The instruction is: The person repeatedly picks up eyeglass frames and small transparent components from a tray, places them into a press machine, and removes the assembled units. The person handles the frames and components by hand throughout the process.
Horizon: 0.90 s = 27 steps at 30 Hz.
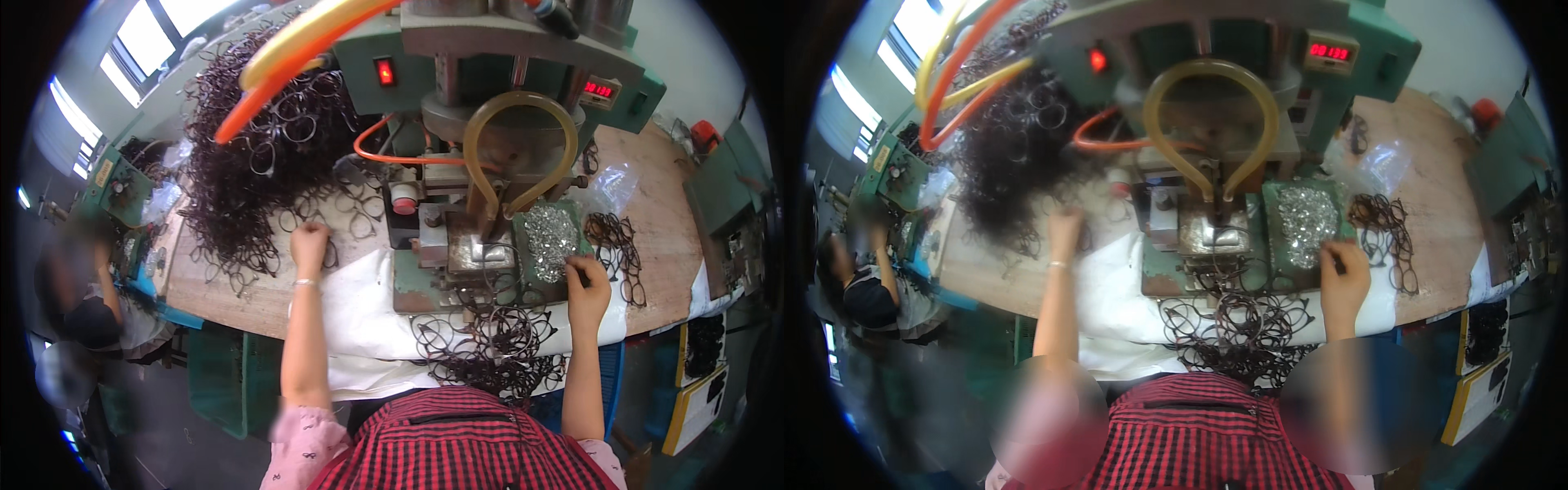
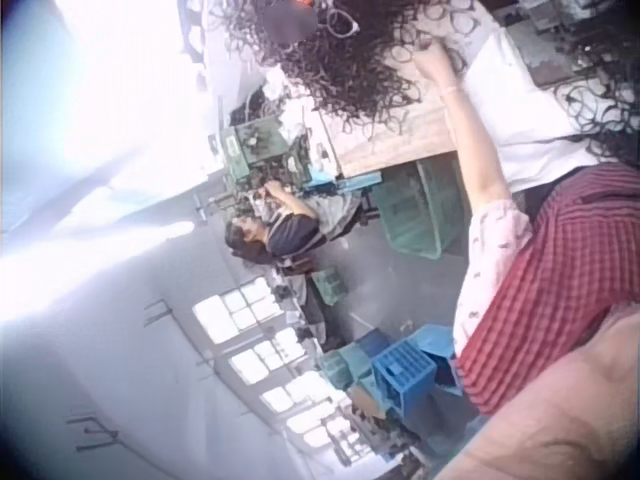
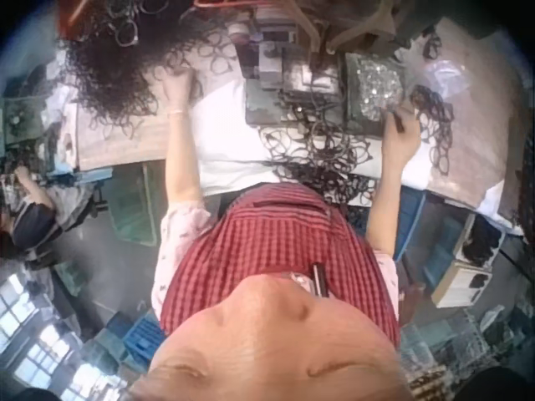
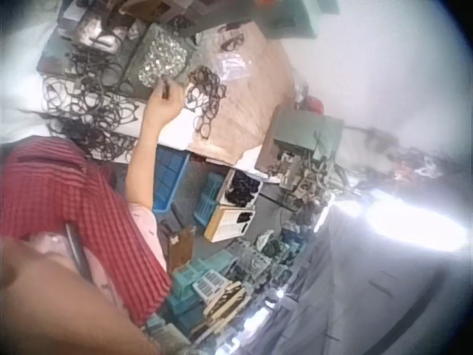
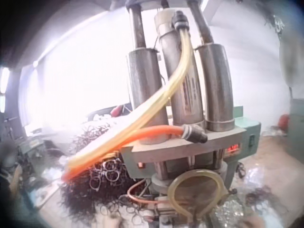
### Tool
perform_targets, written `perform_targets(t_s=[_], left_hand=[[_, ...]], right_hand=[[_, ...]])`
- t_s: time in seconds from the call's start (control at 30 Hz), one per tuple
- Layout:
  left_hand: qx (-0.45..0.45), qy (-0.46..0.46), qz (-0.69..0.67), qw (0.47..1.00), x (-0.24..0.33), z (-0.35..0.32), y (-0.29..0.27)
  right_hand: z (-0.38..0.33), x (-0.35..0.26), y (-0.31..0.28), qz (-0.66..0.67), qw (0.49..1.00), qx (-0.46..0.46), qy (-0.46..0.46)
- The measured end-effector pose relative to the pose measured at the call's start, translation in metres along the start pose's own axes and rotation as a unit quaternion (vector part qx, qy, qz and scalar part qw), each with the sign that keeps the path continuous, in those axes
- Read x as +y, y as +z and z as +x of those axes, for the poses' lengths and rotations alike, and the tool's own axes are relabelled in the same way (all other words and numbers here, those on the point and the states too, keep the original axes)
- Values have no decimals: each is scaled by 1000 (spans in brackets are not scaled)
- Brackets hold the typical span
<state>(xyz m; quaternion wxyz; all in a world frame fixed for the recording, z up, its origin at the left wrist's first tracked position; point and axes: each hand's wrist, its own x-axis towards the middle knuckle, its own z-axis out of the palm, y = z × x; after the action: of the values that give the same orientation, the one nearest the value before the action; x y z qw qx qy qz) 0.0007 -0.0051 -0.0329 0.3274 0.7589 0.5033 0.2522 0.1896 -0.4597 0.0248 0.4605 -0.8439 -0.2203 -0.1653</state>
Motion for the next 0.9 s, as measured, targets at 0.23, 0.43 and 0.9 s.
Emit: perform_targets(t_s=[0.23, 0.43, 0.9], left_hand=[[-138, 39, -393, 908, 75, -63, -34], [-145, 21, -446, 883, 73, -109, -13], [-21, 449, -456, 768, 217, -155, -58]], right_hand=[[30, -103, -5, 141, 973, -129, -125], [29, -126, 39, 292, 947, -135, 24], [8, -149, 28, 417, 896, -138, 62]])
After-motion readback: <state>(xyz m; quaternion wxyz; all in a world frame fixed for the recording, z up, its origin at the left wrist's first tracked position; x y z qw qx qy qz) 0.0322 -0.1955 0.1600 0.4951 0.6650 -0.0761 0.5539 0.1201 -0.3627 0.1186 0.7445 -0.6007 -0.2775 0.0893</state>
